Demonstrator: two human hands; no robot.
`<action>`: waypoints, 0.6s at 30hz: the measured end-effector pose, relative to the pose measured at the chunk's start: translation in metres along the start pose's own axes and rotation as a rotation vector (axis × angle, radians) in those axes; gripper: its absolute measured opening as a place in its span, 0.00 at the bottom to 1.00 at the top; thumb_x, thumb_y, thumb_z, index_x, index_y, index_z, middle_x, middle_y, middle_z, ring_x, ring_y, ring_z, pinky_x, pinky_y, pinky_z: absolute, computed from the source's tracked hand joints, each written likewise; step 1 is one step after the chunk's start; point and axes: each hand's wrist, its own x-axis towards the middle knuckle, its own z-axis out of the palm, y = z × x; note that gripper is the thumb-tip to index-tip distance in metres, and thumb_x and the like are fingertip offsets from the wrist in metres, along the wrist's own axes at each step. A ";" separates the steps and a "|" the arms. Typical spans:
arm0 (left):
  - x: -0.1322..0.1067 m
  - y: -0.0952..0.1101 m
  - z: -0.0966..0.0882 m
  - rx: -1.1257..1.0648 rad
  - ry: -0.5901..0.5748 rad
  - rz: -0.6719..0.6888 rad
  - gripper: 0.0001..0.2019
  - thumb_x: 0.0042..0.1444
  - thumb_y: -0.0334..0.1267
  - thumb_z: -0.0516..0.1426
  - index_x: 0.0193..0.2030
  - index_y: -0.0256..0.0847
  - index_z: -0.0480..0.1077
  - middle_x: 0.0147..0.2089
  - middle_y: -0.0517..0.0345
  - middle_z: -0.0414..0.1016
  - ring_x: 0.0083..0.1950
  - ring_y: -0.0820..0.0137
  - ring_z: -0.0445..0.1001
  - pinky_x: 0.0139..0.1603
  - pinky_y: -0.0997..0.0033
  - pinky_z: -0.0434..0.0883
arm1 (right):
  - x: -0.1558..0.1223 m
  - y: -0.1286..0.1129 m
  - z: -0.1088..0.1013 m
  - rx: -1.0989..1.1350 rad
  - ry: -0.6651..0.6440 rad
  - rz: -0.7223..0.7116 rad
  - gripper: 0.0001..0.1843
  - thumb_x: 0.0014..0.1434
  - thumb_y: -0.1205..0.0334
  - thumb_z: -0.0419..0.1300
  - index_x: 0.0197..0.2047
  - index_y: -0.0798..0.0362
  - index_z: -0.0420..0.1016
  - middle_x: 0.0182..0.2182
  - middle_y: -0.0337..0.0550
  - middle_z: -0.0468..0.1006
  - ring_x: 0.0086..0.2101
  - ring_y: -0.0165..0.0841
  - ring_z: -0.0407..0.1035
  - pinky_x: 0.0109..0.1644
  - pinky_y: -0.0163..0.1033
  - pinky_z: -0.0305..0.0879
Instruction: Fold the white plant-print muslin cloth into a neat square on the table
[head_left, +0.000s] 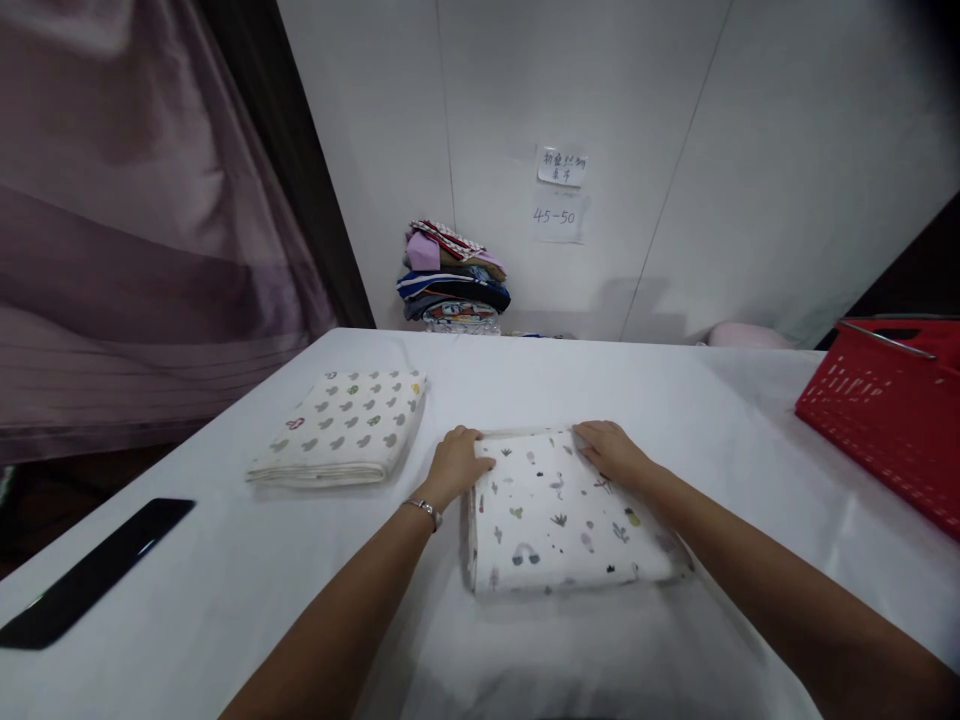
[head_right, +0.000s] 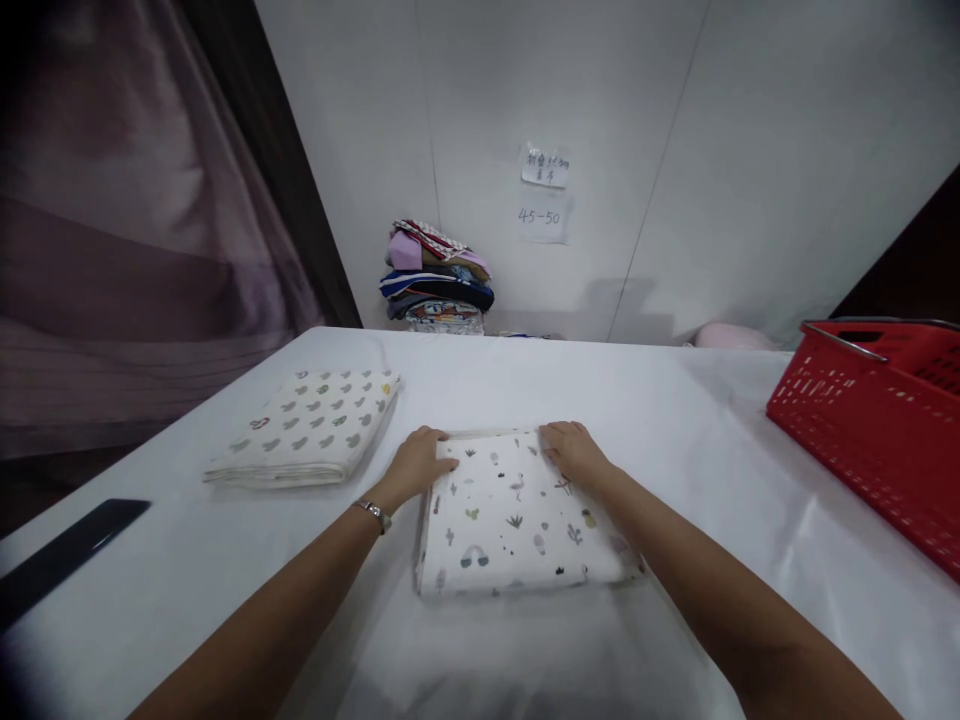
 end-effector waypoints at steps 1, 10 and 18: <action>0.002 0.000 -0.001 -0.007 -0.021 -0.013 0.19 0.46 0.42 0.58 0.46 0.39 0.68 0.47 0.52 0.68 0.50 0.61 0.65 0.47 0.66 0.61 | 0.000 0.002 0.000 -0.014 -0.001 0.005 0.24 0.56 0.64 0.52 0.56 0.56 0.66 0.52 0.52 0.70 0.52 0.42 0.62 0.58 0.48 0.53; -0.011 0.007 -0.004 -0.006 0.162 0.410 0.12 0.42 0.21 0.50 0.32 0.41 0.62 0.37 0.57 0.68 0.43 0.66 0.65 0.46 0.65 0.63 | -0.001 0.019 0.006 -0.055 0.047 0.000 0.25 0.56 0.56 0.55 0.56 0.53 0.66 0.50 0.51 0.71 0.51 0.43 0.62 0.56 0.48 0.54; -0.030 0.013 -0.017 -0.250 0.191 0.459 0.13 0.48 0.24 0.48 0.38 0.43 0.64 0.43 0.57 0.71 0.44 0.69 0.69 0.47 0.68 0.65 | -0.004 0.015 0.001 0.037 0.111 -0.032 0.20 0.57 0.58 0.54 0.51 0.55 0.70 0.45 0.51 0.74 0.47 0.41 0.65 0.54 0.46 0.56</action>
